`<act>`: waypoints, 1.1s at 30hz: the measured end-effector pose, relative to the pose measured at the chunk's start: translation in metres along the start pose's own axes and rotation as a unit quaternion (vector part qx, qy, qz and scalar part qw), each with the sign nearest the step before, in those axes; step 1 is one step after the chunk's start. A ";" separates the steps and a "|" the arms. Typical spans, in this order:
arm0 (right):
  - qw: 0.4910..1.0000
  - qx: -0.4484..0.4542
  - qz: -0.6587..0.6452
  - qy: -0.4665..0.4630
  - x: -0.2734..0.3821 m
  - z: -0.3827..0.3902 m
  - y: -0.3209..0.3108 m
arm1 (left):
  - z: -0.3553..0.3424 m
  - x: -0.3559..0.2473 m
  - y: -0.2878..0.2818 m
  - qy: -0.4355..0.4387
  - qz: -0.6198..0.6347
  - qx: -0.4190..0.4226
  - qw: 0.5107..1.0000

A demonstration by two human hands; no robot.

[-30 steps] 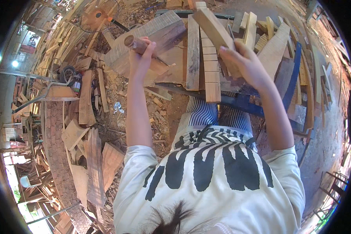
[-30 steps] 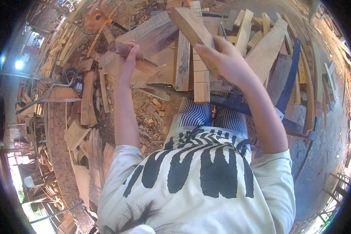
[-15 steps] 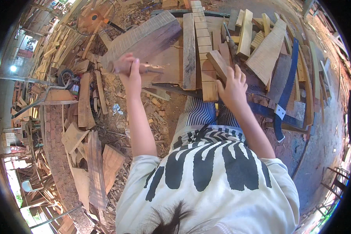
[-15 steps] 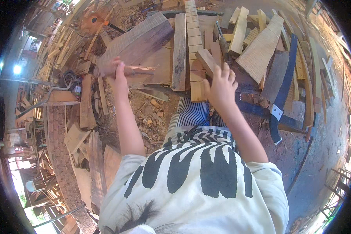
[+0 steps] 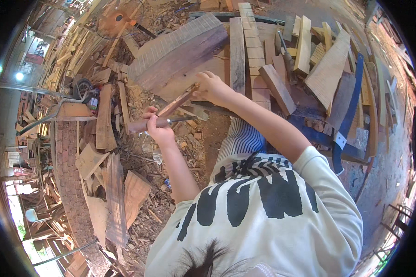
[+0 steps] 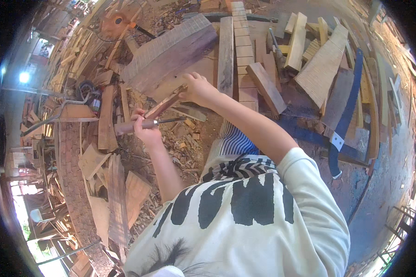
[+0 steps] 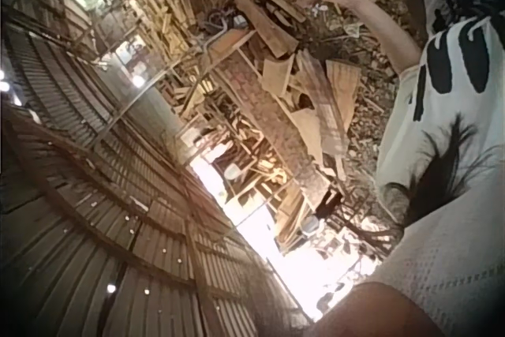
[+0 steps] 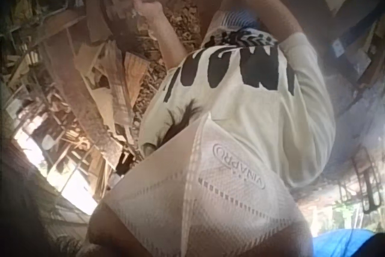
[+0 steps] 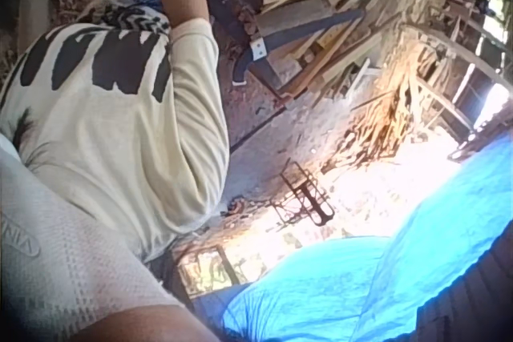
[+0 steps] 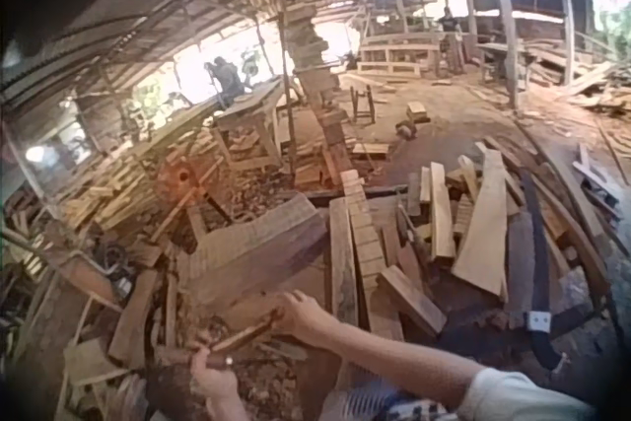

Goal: Manually carving or shaping a piece of wood using a handheld chisel-like tool and a wooden mallet.

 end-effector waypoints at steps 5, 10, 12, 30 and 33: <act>0.996 0.073 -0.050 0.030 -0.033 -0.030 0.026 | 0.013 0.009 -0.018 -0.011 -0.001 -0.049 0.999; 0.947 0.023 -0.282 0.155 -0.087 -0.028 0.029 | 0.024 0.031 -0.021 -0.023 0.032 -0.092 0.995; 0.952 -0.037 -0.233 0.196 -0.090 -0.018 0.008 | 0.029 0.049 -0.015 -0.059 0.069 -0.119 0.989; 0.726 -0.038 -0.410 -0.550 0.236 0.204 -0.201 | 0.068 0.129 0.070 -0.179 0.076 -0.041 0.980; 0.755 0.156 -0.407 -0.489 0.241 0.214 -0.179 | 0.069 0.128 0.068 -0.181 0.074 -0.030 0.980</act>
Point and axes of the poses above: each hand's wrist, its own z-axis away from the middle knuckle, its own y-axis out of the palm, x = y × z, the point moved 7 cm from there along -z, towards the middle knuckle, and after that the axes turned 11 degrees about x, right-handed, at the moved point
